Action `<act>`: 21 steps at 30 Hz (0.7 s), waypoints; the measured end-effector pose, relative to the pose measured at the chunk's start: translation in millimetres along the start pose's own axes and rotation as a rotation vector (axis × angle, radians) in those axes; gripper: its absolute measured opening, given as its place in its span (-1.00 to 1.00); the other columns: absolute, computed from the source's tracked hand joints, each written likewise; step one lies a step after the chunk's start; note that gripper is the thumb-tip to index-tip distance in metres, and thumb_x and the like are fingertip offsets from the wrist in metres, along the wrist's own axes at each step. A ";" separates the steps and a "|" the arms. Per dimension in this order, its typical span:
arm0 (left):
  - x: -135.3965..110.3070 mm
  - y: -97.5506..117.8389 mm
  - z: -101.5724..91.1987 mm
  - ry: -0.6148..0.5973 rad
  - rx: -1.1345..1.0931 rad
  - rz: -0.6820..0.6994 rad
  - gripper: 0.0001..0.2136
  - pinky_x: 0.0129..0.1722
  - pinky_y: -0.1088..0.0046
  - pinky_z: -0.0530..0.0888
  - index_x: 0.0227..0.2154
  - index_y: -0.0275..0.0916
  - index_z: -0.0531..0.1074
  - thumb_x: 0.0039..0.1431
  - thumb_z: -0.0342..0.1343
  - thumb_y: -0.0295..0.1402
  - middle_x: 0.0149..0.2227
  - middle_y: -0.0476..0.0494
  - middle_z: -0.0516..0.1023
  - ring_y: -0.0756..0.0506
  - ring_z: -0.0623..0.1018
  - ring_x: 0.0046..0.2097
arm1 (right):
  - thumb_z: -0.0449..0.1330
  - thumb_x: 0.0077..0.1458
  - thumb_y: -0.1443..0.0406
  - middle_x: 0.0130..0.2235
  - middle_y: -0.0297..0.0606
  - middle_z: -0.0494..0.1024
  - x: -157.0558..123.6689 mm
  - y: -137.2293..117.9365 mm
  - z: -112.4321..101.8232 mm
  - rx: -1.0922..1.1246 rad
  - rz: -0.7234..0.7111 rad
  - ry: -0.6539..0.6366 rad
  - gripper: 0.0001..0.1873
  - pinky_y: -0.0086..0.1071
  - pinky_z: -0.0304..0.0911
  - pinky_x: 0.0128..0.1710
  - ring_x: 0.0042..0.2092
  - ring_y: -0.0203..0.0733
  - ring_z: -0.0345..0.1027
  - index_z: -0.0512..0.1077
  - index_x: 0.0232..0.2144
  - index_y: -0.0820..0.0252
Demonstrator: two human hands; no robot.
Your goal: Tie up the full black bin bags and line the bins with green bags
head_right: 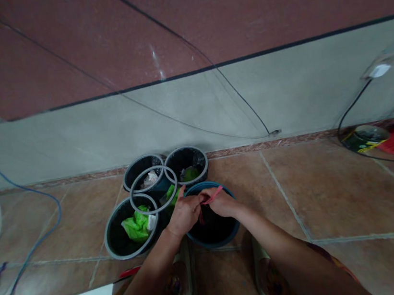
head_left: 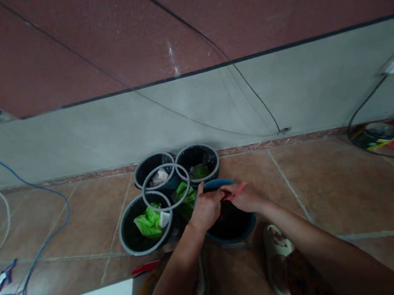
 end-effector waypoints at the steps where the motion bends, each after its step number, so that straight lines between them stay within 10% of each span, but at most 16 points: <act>1: -0.6 0.2 -0.8 0.040 0.007 0.009 -0.73 0.35 -0.01 0.08 -0.21 -0.19 0.53 0.21 -0.03 -0.58 -0.38 -0.02 0.63 -0.04 0.59 -0.31 | 0.06 0.11 0.38 -0.27 -0.21 0.63 1.2 0.8 1.8 0.037 -0.010 -0.010 -0.74 -0.31 0.31 -0.13 -0.21 -0.16 0.46 0.56 -0.28 0.20; 11: -5.2 0.1 -8.5 0.207 -0.155 -0.134 -0.76 0.07 0.30 0.46 -0.18 -0.20 0.57 0.33 -0.02 -0.38 -0.06 -0.21 0.59 -0.12 0.53 0.00 | 0.02 0.10 0.39 -0.41 -0.35 0.46 -3.3 13.8 8.9 0.325 0.260 -0.067 -0.77 -0.46 0.25 -0.40 -0.44 -0.34 0.28 0.48 -0.30 0.25; 21: -6.3 -9.3 -0.7 -0.027 -0.138 -0.419 -0.67 -0.16 0.42 0.42 -0.37 -0.21 0.54 0.35 -0.13 -0.36 -0.29 -0.19 0.60 -0.11 0.56 -0.20 | -0.06 0.27 0.37 -0.10 -0.08 0.53 -7.9 -5.9 -4.6 -0.608 0.197 0.090 -0.69 -0.38 0.24 -0.11 -0.13 -0.17 0.45 0.49 -0.21 0.24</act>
Point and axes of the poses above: each hand's wrist, its own x-axis towards the middle knuckle, its own z-axis out of the palm, y = z × x, the point moved 4 cm from there along x, towards the middle knuckle
